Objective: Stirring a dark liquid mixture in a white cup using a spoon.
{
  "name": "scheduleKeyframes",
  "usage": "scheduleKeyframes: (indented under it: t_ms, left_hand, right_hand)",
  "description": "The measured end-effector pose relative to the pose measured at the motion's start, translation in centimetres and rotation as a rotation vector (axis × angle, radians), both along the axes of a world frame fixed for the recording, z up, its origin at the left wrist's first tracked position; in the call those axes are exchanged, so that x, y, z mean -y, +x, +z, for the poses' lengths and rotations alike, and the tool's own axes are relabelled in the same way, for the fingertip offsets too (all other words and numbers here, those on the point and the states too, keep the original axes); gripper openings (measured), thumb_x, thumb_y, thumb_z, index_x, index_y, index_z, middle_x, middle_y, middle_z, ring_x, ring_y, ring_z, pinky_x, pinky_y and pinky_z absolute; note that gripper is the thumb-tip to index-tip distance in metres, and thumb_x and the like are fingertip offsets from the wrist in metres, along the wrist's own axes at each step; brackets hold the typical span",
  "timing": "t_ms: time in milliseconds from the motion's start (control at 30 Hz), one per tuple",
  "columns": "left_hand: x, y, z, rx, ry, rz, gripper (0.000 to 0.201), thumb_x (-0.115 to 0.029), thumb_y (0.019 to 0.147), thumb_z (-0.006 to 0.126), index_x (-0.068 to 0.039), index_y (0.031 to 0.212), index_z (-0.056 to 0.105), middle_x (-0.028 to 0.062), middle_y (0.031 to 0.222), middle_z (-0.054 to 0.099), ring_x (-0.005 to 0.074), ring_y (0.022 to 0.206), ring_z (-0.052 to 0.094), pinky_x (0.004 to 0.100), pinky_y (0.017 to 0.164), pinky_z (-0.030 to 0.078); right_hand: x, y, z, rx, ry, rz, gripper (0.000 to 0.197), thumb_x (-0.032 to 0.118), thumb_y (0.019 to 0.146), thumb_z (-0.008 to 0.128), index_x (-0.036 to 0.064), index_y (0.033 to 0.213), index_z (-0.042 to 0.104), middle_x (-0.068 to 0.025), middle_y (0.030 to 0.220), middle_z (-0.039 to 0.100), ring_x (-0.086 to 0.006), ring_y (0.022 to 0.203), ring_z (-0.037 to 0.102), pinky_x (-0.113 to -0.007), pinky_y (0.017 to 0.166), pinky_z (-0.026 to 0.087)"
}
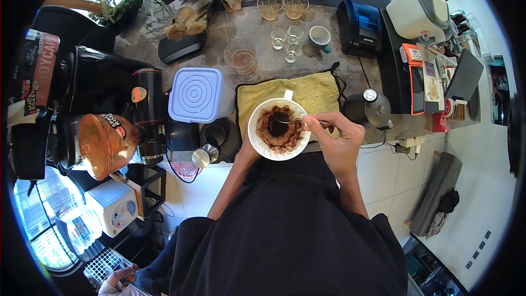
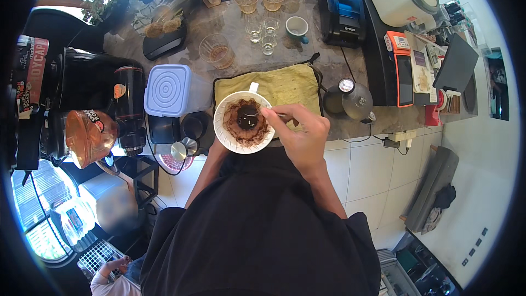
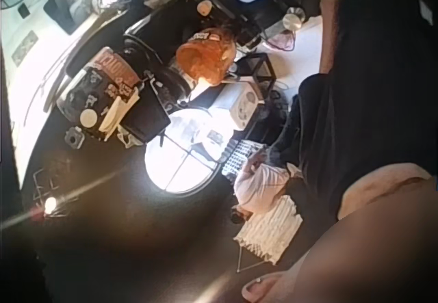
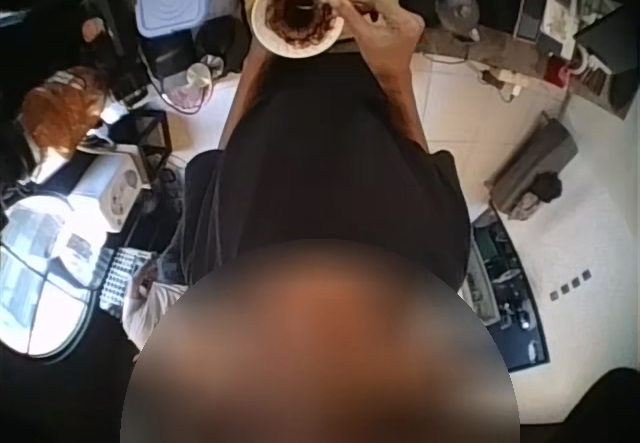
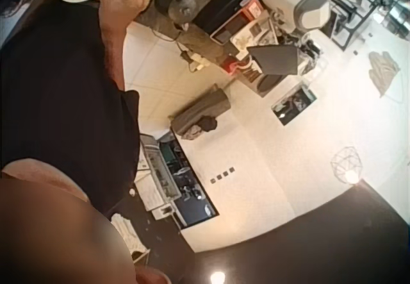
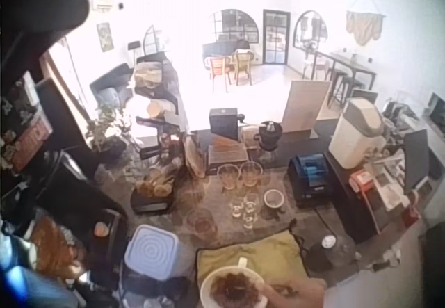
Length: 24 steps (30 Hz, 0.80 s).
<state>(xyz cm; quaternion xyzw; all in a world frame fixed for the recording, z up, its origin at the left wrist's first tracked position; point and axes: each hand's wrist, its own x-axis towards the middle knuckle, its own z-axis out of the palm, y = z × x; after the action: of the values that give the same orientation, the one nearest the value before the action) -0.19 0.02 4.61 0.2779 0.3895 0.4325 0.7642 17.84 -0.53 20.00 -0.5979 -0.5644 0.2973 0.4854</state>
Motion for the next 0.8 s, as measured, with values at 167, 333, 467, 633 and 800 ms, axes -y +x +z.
scheduleKeyframes:
  t_ms: [167,333,467,633,800]
  left_hand:
    - [-0.2,-0.1,-0.2,-0.021,0.035,-0.033,0.056,-0.004,0.073,0.08,0.0,0.125,0.057,0.0095,0.116,0.068,0.0172,0.105,0.066,0.0339,0.093,0.055]
    - [-0.1,0.2,0.8,0.093,-0.09,0.004,0.059,-0.004,0.071,0.082,0.0,0.124,0.058,0.0093,0.115,0.068,0.0168,0.102,0.067,0.0331,0.092,0.055]
    - [-0.2,0.1,-0.5,0.006,-0.048,-0.005,0.06,-0.005,0.069,0.084,0.0,0.123,0.059,0.0089,0.114,0.069,0.0162,0.1,0.067,0.0322,0.091,0.055]
    - [0.0,0.0,-0.3,-0.016,0.024,-0.011,0.059,-0.005,0.069,0.084,0.0,0.122,0.059,0.0088,0.114,0.069,0.0162,0.101,0.067,0.0323,0.091,0.055]
    - [-0.2,0.1,0.5,0.039,-0.026,0.005,0.059,-0.005,0.07,0.084,-0.001,0.123,0.059,0.0089,0.114,0.069,0.0164,0.102,0.066,0.0328,0.091,0.055]
  right_hand:
    - [0.3,0.5,0.5,0.012,-0.078,0.067,0.013,0.011,0.079,0.08,0.0008,0.079,0.072,-0.0066,0.07,0.07,-0.0112,0.06,0.066,-0.025,0.056,0.048]
    - [0.0,-0.1,-0.7,0.022,-0.14,0.119,0.014,0.012,0.08,0.08,0.0005,0.082,0.072,-0.0068,0.07,0.07,-0.0128,0.061,0.066,-0.025,0.057,0.049]
    - [0.0,-0.1,-0.7,0.062,-0.024,0.075,0.014,0.011,0.08,0.08,0.0002,0.083,0.072,-0.0078,0.072,0.07,-0.0139,0.062,0.067,-0.026,0.058,0.049]
    - [0.2,0.7,0.6,0.064,-0.022,0.133,0.015,0.012,0.08,0.08,-0.0002,0.084,0.072,-0.0086,0.074,0.07,-0.0138,0.062,0.066,-0.026,0.058,0.049]
    - [-0.3,0.1,-0.2,0.075,-0.099,0.185,0.012,0.008,0.08,0.079,-0.0008,0.086,0.073,-0.0077,0.074,0.071,-0.0119,0.063,0.064,-0.025,0.061,0.049]
